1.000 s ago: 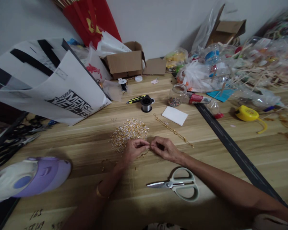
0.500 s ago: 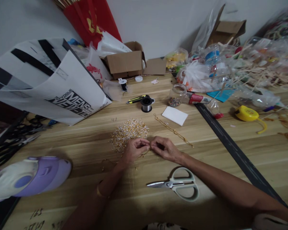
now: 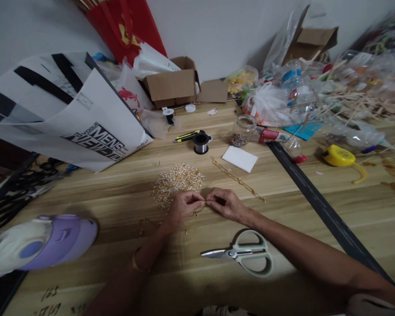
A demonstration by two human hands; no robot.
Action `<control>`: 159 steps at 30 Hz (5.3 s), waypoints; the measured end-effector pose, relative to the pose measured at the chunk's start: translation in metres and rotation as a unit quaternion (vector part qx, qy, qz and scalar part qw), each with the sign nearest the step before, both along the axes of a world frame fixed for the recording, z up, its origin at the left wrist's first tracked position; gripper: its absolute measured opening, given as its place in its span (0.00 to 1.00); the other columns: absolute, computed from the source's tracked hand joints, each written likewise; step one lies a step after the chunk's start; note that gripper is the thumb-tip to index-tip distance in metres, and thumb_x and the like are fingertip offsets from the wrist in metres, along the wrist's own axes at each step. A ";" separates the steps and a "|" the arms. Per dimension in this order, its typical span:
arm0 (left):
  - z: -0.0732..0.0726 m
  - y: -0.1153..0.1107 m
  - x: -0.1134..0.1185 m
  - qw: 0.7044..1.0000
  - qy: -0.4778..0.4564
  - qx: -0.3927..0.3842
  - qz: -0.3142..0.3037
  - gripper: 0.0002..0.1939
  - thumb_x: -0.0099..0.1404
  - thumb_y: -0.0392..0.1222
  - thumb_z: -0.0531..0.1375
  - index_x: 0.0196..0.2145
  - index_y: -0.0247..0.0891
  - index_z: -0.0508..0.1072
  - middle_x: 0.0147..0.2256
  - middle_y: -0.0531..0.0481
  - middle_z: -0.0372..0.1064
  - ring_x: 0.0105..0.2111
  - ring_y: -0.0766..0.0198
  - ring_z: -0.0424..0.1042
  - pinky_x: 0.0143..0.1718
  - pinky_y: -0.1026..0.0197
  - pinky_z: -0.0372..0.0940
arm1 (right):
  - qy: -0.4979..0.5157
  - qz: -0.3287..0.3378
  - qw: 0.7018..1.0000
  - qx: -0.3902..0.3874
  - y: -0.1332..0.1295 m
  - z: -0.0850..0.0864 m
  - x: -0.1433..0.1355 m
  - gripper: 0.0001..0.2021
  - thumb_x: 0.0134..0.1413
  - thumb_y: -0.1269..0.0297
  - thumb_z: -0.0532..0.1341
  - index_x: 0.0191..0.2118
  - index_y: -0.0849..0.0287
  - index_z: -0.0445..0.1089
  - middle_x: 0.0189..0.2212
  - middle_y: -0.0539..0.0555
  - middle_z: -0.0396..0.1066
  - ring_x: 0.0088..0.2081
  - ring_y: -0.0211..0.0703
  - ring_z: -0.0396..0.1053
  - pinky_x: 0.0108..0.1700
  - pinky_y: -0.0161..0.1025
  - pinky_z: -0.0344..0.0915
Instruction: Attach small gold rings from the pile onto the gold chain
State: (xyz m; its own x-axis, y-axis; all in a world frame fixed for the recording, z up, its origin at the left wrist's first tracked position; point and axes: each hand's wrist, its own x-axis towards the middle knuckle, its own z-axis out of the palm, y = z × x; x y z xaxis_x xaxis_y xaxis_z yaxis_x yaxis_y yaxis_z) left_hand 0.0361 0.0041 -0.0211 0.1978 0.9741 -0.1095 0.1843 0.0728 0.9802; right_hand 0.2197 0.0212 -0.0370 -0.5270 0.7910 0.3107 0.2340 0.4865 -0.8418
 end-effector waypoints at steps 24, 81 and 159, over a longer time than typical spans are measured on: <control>0.003 0.002 -0.004 0.969 0.162 0.184 -0.038 0.05 0.56 0.32 0.58 0.26 0.34 0.73 0.26 0.49 0.71 0.28 0.66 0.70 0.30 0.65 0.63 | 0.000 -0.005 0.999 -0.053 0.000 0.006 0.001 0.08 0.56 0.64 0.56 0.31 0.64 0.68 0.24 0.50 0.64 0.25 0.34 0.59 0.26 0.31 0.55; 0.014 -0.006 -0.006 0.906 0.279 0.297 -0.111 0.08 0.65 0.37 0.53 0.31 0.35 0.72 0.30 0.48 0.69 0.33 0.64 0.66 0.37 0.62 0.61 | 0.002 0.013 0.995 -0.104 -0.002 -0.001 -0.001 0.08 0.52 0.61 0.60 0.32 0.62 0.68 0.24 0.50 0.65 0.25 0.34 0.60 0.26 0.31 0.58; 0.021 0.033 -0.105 0.862 0.489 0.133 0.016 0.06 0.56 0.35 0.55 0.27 0.37 0.73 0.27 0.50 0.67 0.29 0.63 0.65 0.34 0.62 0.60 | -0.030 0.035 0.998 -0.052 0.003 0.004 -0.001 0.09 0.58 0.63 0.54 0.32 0.62 0.67 0.27 0.53 0.65 0.30 0.39 0.62 0.31 0.35 0.59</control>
